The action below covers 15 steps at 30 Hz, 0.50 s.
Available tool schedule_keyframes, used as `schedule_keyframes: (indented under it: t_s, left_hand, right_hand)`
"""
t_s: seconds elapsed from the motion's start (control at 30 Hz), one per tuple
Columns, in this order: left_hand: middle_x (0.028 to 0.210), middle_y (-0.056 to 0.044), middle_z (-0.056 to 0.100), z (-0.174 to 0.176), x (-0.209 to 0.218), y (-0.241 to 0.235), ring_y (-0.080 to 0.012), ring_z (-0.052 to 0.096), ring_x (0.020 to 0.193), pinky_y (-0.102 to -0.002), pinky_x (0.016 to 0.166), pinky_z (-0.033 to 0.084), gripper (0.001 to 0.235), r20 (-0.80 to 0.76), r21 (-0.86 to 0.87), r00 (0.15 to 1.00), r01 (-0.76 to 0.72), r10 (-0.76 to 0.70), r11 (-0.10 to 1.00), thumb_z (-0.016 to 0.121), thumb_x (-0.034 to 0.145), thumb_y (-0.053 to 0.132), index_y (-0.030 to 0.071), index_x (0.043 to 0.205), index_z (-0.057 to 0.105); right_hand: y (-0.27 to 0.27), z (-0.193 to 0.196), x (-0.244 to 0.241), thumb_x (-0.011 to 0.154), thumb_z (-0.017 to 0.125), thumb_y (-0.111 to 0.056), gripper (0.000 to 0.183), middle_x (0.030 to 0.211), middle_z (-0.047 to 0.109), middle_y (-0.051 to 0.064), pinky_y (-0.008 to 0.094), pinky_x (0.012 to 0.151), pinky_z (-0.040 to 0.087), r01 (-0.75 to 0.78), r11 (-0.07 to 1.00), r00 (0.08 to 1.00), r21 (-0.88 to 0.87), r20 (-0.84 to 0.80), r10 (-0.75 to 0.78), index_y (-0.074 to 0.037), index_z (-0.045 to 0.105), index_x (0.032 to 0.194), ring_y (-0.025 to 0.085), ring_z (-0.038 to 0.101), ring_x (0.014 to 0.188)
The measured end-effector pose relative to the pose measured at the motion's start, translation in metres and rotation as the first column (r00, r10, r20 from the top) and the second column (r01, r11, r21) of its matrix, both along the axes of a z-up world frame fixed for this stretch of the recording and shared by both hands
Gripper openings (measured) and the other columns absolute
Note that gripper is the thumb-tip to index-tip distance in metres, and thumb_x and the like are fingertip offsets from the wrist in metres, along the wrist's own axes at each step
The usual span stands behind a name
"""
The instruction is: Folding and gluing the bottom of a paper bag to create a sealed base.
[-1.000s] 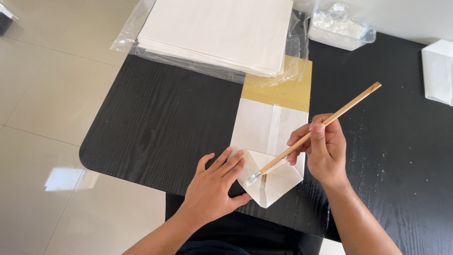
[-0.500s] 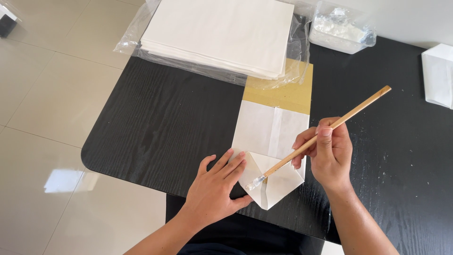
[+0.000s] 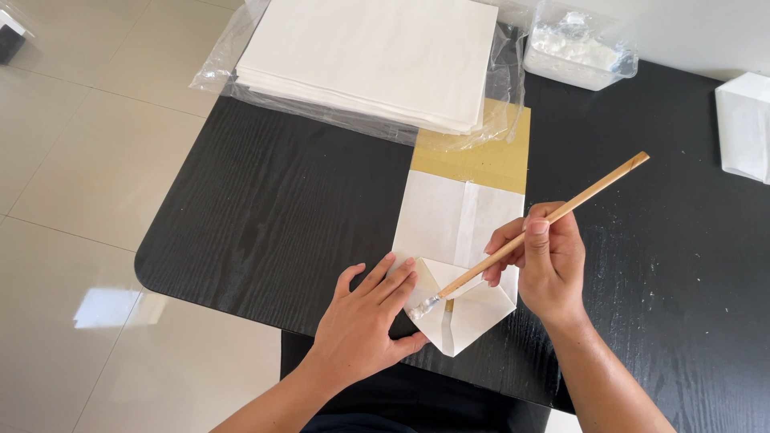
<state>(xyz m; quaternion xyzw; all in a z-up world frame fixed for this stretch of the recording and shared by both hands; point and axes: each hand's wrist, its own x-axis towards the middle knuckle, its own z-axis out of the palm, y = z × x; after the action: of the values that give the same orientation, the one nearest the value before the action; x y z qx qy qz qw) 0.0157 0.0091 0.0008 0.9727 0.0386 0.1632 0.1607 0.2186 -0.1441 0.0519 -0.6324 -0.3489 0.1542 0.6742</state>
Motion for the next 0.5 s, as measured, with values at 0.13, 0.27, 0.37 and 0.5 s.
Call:
schedule_keyframes:
  t_s: [0.13,0.27,0.37,0.5]
  left_hand:
    - [0.152,-0.007,0.056,0.0001,-0.0001,0.0000,-0.0254,0.046,0.144,-0.052,0.111,0.033,0.078,-0.003,0.002,1.000,-0.003,0.003,1.000,0.073,0.086,0.061,0.005,0.138,0.059]
    - [0.153,-0.006,0.055,-0.0010,0.0006,0.0002,-0.0250,0.046,0.144,-0.052,0.111,0.034,0.078,-0.007,0.003,1.000,-0.004,0.004,1.000,0.072,0.086,0.061,0.006,0.139,0.058]
    - [0.152,-0.006,0.056,0.0004,0.0002,0.0003,-0.0249,0.047,0.143,-0.051,0.110,0.034,0.077,0.009,0.010,1.000,-0.003,0.003,1.000,0.073,0.085,0.061,0.005,0.137,0.060]
    - [0.152,-0.006,0.056,-0.0001,0.0000,0.0001,-0.0245,0.046,0.144,-0.051,0.111,0.033,0.077,-0.004,0.013,1.000,-0.003,0.003,1.000,0.074,0.084,0.061,0.006,0.137,0.060]
  right_hand:
    - [-0.0011,0.0006,0.0009,0.114,0.033,-0.026,0.021,0.073,0.064,0.021,0.031,0.035,0.054,-0.008,1.000,1.000,0.003,-0.004,0.008,-0.010,0.036,0.102,0.029,0.063,0.040]
    - [-0.0023,0.0062,0.0016,0.114,0.031,-0.028,0.022,0.069,0.061,0.021,0.030,0.031,0.048,0.017,1.000,1.000,0.013,-0.014,-0.017,-0.011,0.035,0.102,0.029,0.057,0.036]
    - [-0.0020,0.0028,0.0035,0.114,0.032,-0.031,0.024,0.071,0.062,0.021,0.031,0.032,0.049,0.035,0.999,0.999,0.026,-0.030,-0.034,-0.011,0.036,0.102,0.030,0.059,0.037]
    - [0.0001,-0.0021,0.0026,0.114,0.032,-0.028,0.022,0.075,0.064,0.022,0.032,0.034,0.054,0.010,1.000,0.999,0.011,-0.031,-0.010,-0.009,0.035,0.103,0.030,0.064,0.041]
